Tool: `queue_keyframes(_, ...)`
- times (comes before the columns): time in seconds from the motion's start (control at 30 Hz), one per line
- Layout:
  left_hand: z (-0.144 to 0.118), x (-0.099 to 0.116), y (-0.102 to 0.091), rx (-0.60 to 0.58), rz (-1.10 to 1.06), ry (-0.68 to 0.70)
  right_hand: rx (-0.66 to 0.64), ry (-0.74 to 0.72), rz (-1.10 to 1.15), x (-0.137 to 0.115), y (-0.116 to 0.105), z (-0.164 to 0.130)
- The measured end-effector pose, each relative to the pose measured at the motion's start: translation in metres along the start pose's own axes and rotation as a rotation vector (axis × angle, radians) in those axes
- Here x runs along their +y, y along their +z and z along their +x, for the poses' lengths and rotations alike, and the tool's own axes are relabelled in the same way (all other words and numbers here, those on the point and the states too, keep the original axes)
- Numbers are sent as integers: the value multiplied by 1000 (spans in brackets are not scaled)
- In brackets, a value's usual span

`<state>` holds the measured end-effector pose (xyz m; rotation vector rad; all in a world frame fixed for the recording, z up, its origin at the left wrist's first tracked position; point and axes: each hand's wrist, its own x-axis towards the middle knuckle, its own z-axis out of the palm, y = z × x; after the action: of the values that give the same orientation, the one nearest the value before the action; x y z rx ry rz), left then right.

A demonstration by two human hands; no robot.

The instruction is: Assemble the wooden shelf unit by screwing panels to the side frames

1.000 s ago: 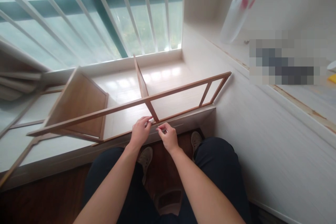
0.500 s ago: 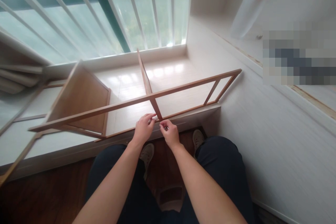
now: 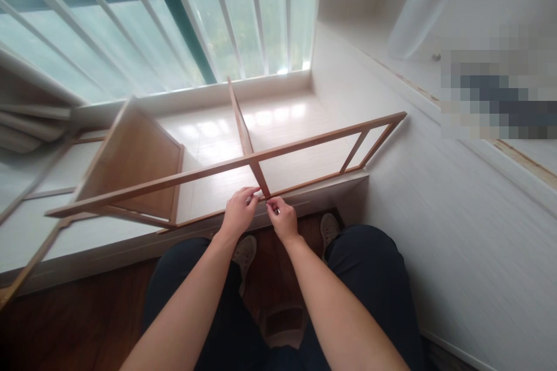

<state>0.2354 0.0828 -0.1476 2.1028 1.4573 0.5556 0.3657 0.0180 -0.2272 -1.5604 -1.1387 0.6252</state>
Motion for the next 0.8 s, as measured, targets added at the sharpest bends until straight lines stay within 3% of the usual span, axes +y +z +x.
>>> queue_keyframes(0.6,2,-8,3,8,-60,41,124,75,64,-5,9,0)
queue_keyframes(0.8,-7,-9,-4,133,-128,76,119,79,88,-8,3,-3)
